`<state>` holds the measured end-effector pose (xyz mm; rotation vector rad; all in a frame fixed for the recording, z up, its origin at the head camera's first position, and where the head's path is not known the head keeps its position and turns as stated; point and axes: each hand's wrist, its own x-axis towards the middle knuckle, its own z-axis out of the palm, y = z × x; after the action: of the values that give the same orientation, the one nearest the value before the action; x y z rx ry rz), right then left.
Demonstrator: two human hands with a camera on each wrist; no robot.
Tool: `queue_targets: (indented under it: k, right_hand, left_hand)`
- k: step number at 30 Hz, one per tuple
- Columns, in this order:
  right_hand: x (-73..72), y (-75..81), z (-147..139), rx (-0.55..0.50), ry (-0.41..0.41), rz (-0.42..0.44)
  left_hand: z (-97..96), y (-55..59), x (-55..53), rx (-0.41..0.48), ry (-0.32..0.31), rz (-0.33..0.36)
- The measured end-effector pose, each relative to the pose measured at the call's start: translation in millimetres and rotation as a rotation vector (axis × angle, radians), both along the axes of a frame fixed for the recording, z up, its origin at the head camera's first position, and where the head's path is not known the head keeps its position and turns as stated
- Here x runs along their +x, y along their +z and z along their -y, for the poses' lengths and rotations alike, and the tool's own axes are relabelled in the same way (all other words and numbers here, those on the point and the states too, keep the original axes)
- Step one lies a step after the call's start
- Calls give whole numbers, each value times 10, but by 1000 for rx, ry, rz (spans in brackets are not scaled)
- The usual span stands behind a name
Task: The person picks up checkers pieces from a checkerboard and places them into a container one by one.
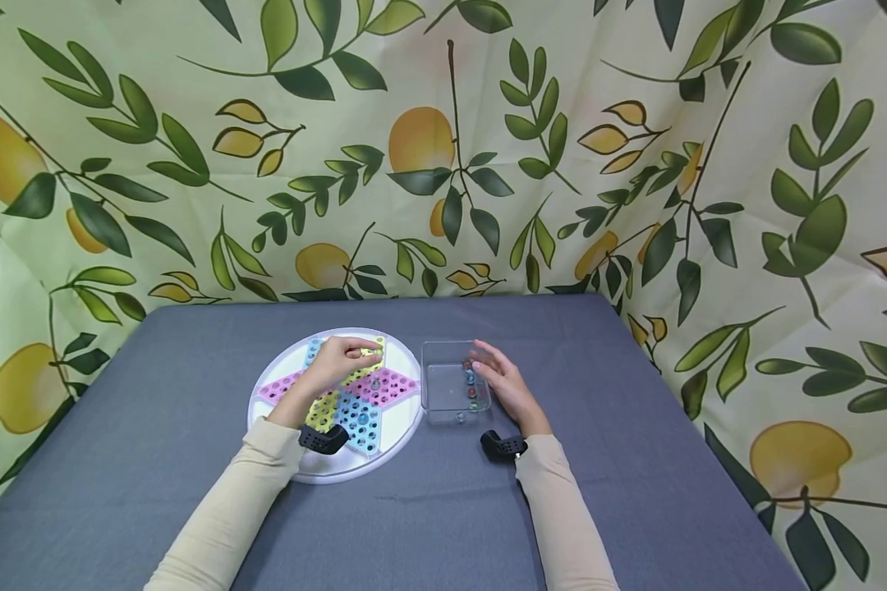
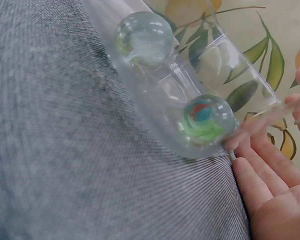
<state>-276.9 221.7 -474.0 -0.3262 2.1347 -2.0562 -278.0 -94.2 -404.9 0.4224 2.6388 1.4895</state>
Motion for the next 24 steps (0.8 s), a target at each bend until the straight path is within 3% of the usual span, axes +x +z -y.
queue_targets:
  k: [9,20,24]
  right_hand:
    - [-6,-4,1,-8,-2,-5]
    - [-1,-4,8,-4,4,-5]
    - [-3,2,7,-6,-4,7]
  left_hand:
    - [-123,50,101,16,-34,-39]
    - [-324,-6,195,45,-120,-79]
    - [-355,-14,210,41,-118,-77]
